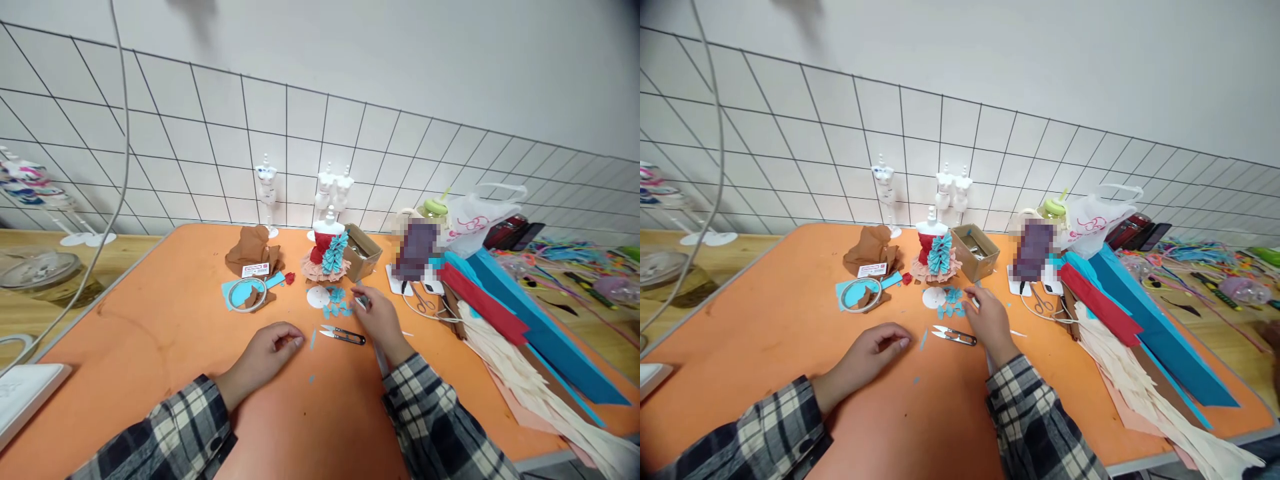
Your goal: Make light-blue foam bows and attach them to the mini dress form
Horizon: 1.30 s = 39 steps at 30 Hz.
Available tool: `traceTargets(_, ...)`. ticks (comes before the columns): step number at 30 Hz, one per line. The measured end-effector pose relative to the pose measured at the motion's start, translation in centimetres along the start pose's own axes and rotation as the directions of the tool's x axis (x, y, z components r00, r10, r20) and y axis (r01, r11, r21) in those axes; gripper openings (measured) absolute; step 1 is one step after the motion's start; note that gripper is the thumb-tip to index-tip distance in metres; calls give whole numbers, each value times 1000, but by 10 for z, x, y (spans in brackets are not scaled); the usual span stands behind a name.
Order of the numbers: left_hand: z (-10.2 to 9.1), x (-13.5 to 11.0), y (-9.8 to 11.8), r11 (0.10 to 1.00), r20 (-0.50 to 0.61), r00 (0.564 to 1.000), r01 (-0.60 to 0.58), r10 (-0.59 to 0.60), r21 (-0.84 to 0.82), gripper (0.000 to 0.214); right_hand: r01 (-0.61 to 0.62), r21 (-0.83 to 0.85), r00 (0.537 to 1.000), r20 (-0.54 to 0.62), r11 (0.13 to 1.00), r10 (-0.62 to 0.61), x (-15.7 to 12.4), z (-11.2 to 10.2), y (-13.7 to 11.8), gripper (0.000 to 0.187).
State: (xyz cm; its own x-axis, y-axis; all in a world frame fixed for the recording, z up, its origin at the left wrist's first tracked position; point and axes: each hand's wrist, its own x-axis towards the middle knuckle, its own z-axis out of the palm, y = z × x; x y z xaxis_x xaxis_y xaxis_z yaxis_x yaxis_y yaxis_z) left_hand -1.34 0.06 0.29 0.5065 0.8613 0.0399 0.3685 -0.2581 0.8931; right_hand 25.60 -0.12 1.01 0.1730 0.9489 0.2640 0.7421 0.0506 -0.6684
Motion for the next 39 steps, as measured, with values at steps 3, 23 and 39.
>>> traceTargets(3,-3,3,0,999,-29,999,23,-24,-47,27,-76,-58,989,-129,995,68,-8,-32,21,32)
traceTargets(23,-3,8,1,999,-15,999,34,-34,-22,29,-178,-306,966,127,935,225,-58,-75,87,20)
traceTargets(39,-13,-1,9,847,-41,873,-460,486,267,26,371,-550,927,273,749,-258,-72,-47,-82,11)
